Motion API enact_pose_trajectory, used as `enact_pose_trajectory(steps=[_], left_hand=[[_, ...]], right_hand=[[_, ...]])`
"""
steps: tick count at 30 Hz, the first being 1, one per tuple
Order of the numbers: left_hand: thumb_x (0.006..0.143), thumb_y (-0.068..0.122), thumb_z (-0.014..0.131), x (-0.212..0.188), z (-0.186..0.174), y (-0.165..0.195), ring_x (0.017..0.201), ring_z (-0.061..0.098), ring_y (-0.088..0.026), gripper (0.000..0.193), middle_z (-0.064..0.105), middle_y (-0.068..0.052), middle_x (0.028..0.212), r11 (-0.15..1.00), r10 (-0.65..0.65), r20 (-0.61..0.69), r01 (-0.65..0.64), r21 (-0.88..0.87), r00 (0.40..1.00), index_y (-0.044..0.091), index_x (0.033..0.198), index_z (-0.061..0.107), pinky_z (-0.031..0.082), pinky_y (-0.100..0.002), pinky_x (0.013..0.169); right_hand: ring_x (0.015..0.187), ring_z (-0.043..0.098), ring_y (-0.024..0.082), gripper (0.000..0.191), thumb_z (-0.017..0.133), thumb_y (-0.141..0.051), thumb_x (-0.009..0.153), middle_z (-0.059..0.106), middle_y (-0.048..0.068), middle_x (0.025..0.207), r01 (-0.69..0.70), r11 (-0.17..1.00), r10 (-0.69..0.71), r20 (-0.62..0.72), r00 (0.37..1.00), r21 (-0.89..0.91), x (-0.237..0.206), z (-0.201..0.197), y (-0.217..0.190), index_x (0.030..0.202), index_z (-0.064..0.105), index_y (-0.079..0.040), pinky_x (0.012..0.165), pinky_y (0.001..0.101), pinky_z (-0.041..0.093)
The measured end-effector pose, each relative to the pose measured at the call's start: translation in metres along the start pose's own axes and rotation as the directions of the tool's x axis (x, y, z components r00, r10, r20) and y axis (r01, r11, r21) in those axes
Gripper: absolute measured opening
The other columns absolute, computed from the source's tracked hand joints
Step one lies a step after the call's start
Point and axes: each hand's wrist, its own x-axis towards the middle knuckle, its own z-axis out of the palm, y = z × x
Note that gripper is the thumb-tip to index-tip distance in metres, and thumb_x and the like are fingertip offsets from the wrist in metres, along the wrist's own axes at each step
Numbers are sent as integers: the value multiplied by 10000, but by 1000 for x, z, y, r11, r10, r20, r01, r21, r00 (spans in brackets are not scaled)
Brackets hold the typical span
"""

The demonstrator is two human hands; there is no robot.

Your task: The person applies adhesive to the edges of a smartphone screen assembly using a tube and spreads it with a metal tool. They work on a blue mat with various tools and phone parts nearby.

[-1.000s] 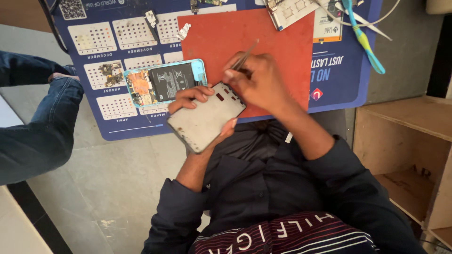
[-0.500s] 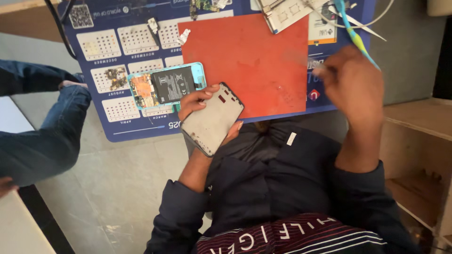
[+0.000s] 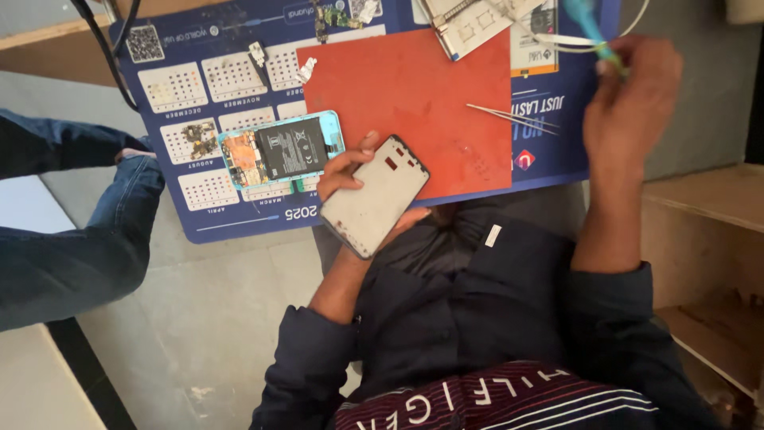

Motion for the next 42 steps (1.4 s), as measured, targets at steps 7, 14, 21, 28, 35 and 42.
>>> enact_pose_trajectory(steps=[7,14,21,28,35,42], left_hand=[[639,321,985,-2,-9,4,1386,513,-341,867,428,-110,1345,973,10,-17,-6,230,1000,136,1198,349,486,-473,1183],[667,355,1013,-5,-9,-6,1261,541,-260,879,381,-79,1279,981,29,-44,-20,191,999,133,1195,345,551,-412,1082],[685,342,1018,-8,-10,-3,1191,544,-210,847,395,-71,1292,989,7,-67,3,146,998,125,1204,386,553,-375,1084],[677,272,1013,1,-9,1,1191,551,-221,852,389,-60,1279,983,-48,-94,64,171,994,106,1230,386,540,-395,1074],[699,260,1003,-1,-7,1,1203,542,-224,839,378,-67,1276,987,-66,-95,78,138,993,95,1228,373,552,-385,1082],[672,261,1001,-2,-10,-3,1244,551,-243,845,391,-75,1275,974,5,-76,13,227,997,98,1222,381,552,-388,1073]], right_hand=[[818,696,251,523,579,58,891,685,89,915,66,860,-290,376,880,506,-47,2,-83,1402,606,-51,723,388,555],[820,671,328,623,582,95,874,667,135,930,100,946,-238,448,862,309,-46,-6,-130,1442,616,-159,688,436,546],[764,668,315,685,589,80,852,677,92,948,128,977,-196,495,846,168,-48,5,-139,1466,593,-222,629,428,540],[922,672,341,732,579,77,801,680,126,1078,169,962,-258,505,824,215,-55,4,-139,1489,537,-167,663,436,556],[985,703,352,675,576,94,858,702,138,1115,101,961,-220,495,840,256,-52,-17,-140,1458,545,-214,772,450,573],[827,687,393,751,619,45,810,716,185,928,67,996,7,801,599,-59,-47,-49,-120,1509,546,-221,696,498,539]])
